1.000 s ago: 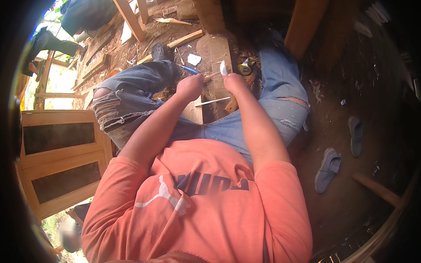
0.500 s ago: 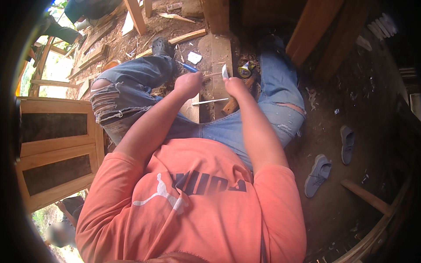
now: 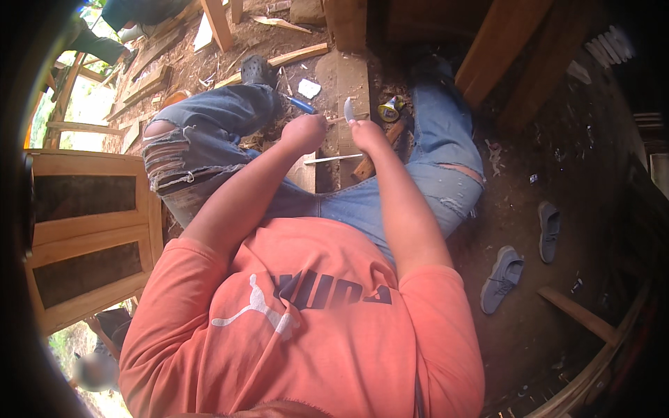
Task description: The person sits on the ground and uses a knife to shave and shape a small wooden stick. They repeatedly rotate the stick and scrape its surface to smooth it. The person occasionally pauses to inspect the stick before continuing to shape it.
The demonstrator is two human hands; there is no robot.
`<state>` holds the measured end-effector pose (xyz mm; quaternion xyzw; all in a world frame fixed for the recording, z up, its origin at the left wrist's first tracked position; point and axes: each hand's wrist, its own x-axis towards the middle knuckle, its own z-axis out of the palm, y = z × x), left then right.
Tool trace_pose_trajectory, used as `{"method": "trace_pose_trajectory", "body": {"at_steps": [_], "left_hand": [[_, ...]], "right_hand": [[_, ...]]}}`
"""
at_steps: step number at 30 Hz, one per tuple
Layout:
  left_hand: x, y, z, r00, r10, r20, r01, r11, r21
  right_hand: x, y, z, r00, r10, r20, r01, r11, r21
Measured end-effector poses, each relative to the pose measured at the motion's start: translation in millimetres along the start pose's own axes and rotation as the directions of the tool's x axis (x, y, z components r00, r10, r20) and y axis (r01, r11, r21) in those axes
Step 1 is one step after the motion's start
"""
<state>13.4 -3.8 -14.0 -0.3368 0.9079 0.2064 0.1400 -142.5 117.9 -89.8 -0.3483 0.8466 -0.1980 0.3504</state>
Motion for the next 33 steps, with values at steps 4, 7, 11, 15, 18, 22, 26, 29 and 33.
{"method": "trace_pose_trajectory", "body": {"at_steps": [4, 7, 11, 15, 18, 22, 26, 29, 33], "left_hand": [[-3, 2, -1, 0.999, -0.027, -0.020, 0.026, 0.998, -0.048], [0, -5, 4, 1.000, -0.027, 0.013, 0.028, 0.998, -0.061], [0, -2, 4, 1.000, 0.004, -0.020, -0.005, 0.998, -0.069], [0, -3, 5, 1.000, -0.017, -0.009, 0.017, 0.998, -0.066], [-2, 1, 2, 0.999, -0.033, -0.001, 0.033, 0.999, -0.034], [5, -3, 8, 0.999, -0.033, 0.018, 0.034, 0.999, -0.003], [3, -3, 8, 1.000, -0.025, 0.013, 0.025, 0.999, -0.027], [5, -4, 10, 1.000, -0.008, 0.012, 0.009, 0.999, -0.053], [3, -9, 12, 1.000, 0.020, -0.010, -0.020, 0.999, -0.033]], "right_hand": [[3, 3, -10, 0.998, 0.053, 0.022, -0.053, 0.998, 0.027], [-3, -8, -2, 0.993, -0.005, 0.120, -0.003, 0.998, 0.070], [7, 10, 0, 0.998, -0.041, -0.054, 0.039, 0.998, -0.042], [7, 4, -3, 0.999, 0.029, -0.027, -0.028, 0.999, 0.033], [-2, -5, -2, 0.999, -0.024, 0.026, 0.025, 1.000, -0.016], [-1, -1, -4, 0.999, 0.025, -0.020, -0.024, 1.000, 0.006], [-13, -19, -2, 0.999, -0.036, 0.035, 0.037, 0.999, -0.023], [-4, -7, -7, 1.000, -0.019, 0.018, 0.020, 0.999, -0.050], [-8, -15, -3, 1.000, -0.017, 0.007, 0.018, 0.999, -0.048]]}}
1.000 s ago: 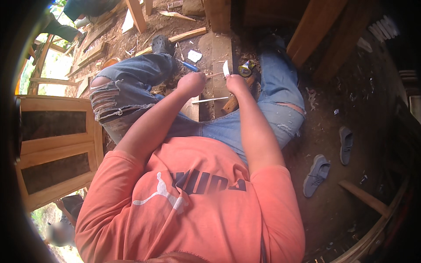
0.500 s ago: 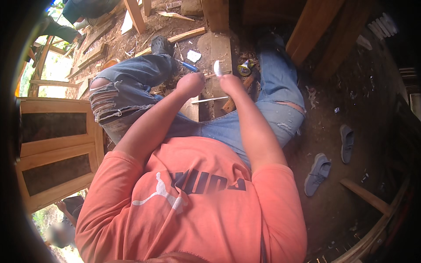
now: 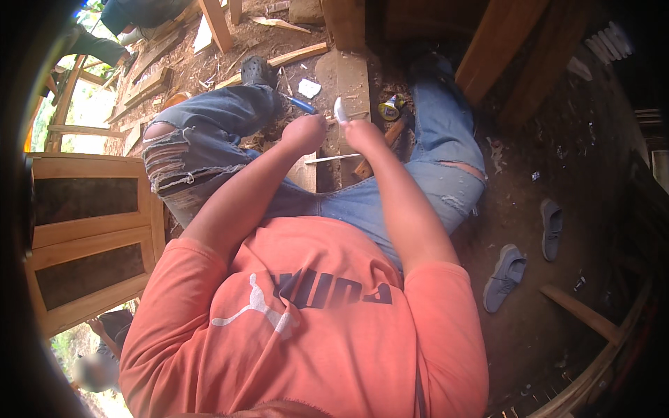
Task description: The person sits on the ground and uses a knife to shave and shape a small wooden stick. They repeatedly rotate the stick and scrape its surface to smooth it. The person occasionally pauses to inspect the stick before continuing to shape it.
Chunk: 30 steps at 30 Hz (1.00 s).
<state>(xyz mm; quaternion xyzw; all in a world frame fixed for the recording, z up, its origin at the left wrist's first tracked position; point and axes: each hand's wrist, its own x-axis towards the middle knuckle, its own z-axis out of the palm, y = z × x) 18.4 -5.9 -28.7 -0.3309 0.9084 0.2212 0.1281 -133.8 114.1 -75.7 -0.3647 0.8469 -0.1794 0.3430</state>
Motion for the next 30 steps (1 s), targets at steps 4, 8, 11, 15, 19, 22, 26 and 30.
{"method": "trace_pose_trajectory", "body": {"at_steps": [4, 8, 11, 15, 19, 22, 26, 30], "left_hand": [[0, 8, -4, 1.000, 0.001, 0.019, -0.001, 1.000, -0.002], [-6, 10, -10, 1.000, -0.022, 0.010, 0.022, 1.000, -0.011], [-4, 9, -8, 1.000, -0.021, 0.017, 0.021, 1.000, 0.003], [-2, 4, -3, 0.999, -0.032, -0.004, 0.032, 0.999, 0.011], [-3, 12, -8, 1.000, -0.004, -0.026, 0.005, 1.000, 0.003], [-3, 8, -9, 0.999, -0.023, -0.026, 0.024, 1.000, 0.009], [-2, 6, -6, 0.998, -0.052, 0.023, 0.052, 0.999, -0.002], [-4, 13, -10, 0.999, -0.042, -0.006, 0.042, 0.999, -0.002]], "right_hand": [[7, 13, -6, 1.000, 0.011, -0.018, -0.011, 0.999, 0.036], [5, 9, -2, 0.998, 0.064, 0.009, -0.064, 0.996, 0.056], [5, 14, -3, 0.999, 0.030, -0.024, -0.029, 0.999, 0.035], [-1, 5, 4, 0.997, -0.072, 0.027, 0.073, 0.995, -0.061], [9, 17, -8, 0.996, 0.089, 0.021, -0.090, 0.994, 0.061], [5, 7, -4, 0.999, 0.017, 0.028, -0.016, 0.998, -0.060], [1, 5, -3, 1.000, -0.017, 0.014, 0.017, 1.000, 0.011], [2, 5, -6, 0.999, -0.026, 0.027, 0.028, 0.997, -0.067]]}}
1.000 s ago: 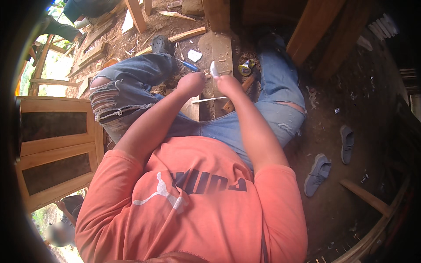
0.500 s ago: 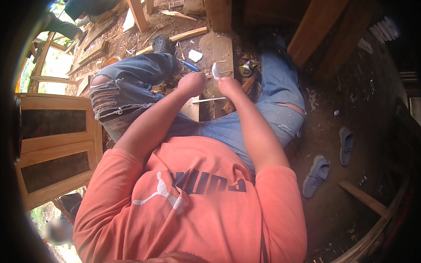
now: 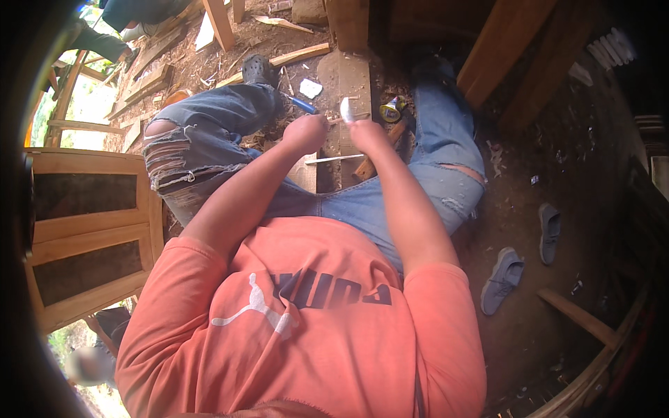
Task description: The person sits on the ground and uses a knife to shave and shape a small wooden stick. They repeatedly rotate the stick and scrape its surface to smooth it. The person occasionally pauses to inspect the stick before continuing to shape it.
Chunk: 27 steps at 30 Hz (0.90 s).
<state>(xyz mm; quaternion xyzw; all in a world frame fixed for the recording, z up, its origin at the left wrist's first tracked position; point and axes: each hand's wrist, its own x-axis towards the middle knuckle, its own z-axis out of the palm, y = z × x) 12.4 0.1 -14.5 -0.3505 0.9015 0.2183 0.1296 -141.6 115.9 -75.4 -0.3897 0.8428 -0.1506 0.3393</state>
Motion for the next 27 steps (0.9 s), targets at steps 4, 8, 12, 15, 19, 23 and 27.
{"method": "trace_pose_trajectory", "body": {"at_steps": [4, 8, 12, 15, 19, 23, 27], "left_hand": [[-1, -6, 7, 1.000, 0.010, -0.006, -0.010, 0.999, -0.034], [-1, 3, -1, 0.999, 0.037, 0.003, -0.036, 0.999, -0.023], [0, -4, 7, 0.999, 0.044, -0.019, -0.045, 0.999, -0.029], [4, 1, 5, 0.998, 0.061, 0.013, -0.060, 0.997, -0.037], [8, -12, 15, 0.997, 0.075, 0.014, -0.074, 0.996, -0.058], [7, 0, 14, 0.996, 0.062, 0.070, -0.059, 0.997, -0.048], [9, -7, 9, 0.996, 0.060, 0.068, -0.059, 0.998, -0.021]], "right_hand": [[-8, -4, 7, 0.999, -0.029, 0.021, 0.027, 0.994, 0.110], [-1, 7, 10, 0.998, 0.007, -0.065, -0.002, 0.996, 0.085], [-13, -5, 7, 0.999, -0.034, -0.019, 0.035, 0.997, 0.063], [0, 15, -2, 0.992, 0.102, -0.072, -0.094, 0.990, 0.108], [-20, -21, 13, 0.996, -0.091, 0.011, 0.090, 0.995, 0.035], [-9, 3, -6, 0.996, 0.079, -0.033, -0.076, 0.992, 0.097], [-26, -24, 0, 1.000, -0.026, 0.001, 0.026, 0.999, 0.020]]}}
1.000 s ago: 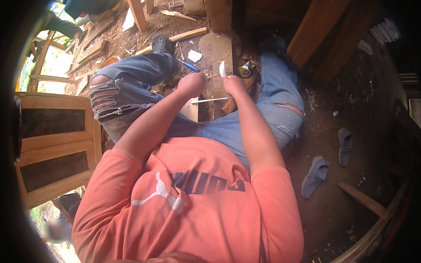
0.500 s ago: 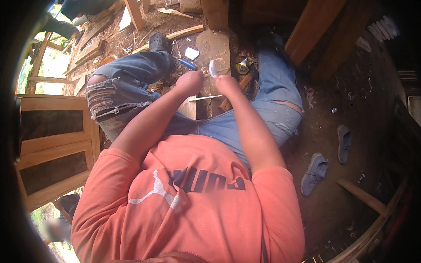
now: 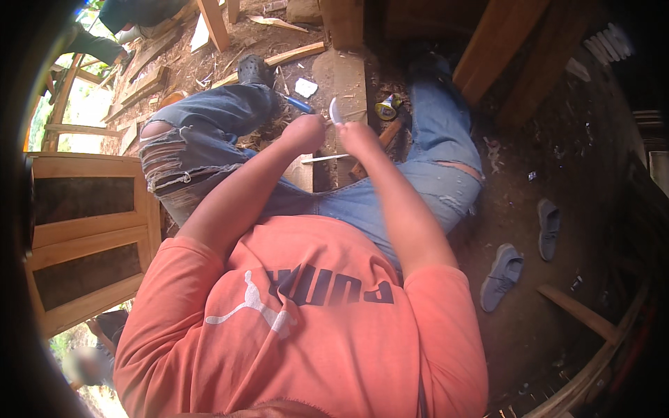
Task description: The person sits on the ground and uses a knife to shave and shape a small wooden stick. They repeatedly rotate the stick and scrape its surface to smooth it. The person occasionally pauses to inspect the stick before continuing to shape it.
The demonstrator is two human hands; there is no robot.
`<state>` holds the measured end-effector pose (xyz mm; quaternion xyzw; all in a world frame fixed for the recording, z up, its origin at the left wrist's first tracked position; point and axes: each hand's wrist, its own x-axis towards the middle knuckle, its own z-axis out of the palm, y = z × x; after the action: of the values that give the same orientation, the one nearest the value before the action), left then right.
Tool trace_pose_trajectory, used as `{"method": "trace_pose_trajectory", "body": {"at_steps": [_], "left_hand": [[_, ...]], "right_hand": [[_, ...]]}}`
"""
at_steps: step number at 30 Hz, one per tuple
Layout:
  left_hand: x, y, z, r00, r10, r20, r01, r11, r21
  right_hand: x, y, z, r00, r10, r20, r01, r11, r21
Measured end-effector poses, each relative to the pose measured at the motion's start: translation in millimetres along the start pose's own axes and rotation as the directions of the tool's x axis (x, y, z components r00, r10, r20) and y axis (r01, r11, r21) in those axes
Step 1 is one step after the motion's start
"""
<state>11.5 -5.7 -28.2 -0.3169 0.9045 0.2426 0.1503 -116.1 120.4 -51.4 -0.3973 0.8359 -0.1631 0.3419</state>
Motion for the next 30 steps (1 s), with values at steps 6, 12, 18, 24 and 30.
{"method": "trace_pose_trajectory", "body": {"at_steps": [6, 12, 18, 24, 30], "left_hand": [[-3, 13, -5, 1.000, 0.006, -0.001, -0.006, 1.000, -0.008], [2, -2, 7, 0.999, 0.004, -0.044, -0.006, 0.999, -0.033], [-4, 10, -1, 0.999, -0.022, -0.025, 0.022, 1.000, -0.012], [-1, 0, 6, 1.000, 0.002, -0.004, -0.002, 1.000, -0.019], [-9, 13, -6, 1.000, 0.008, 0.010, -0.008, 1.000, 0.022]], "right_hand": [[23, 37, -8, 0.987, 0.153, -0.057, -0.150, 0.987, 0.061], [10, 14, 8, 0.998, 0.037, -0.047, -0.036, 0.999, 0.018], [18, 25, -9, 0.987, 0.150, -0.049, -0.149, 0.989, 0.016], [19, 20, 2, 0.996, 0.082, -0.039, -0.081, 0.996, 0.041], [36, 53, -2, 0.983, 0.170, -0.077, -0.175, 0.982, -0.073]]}}
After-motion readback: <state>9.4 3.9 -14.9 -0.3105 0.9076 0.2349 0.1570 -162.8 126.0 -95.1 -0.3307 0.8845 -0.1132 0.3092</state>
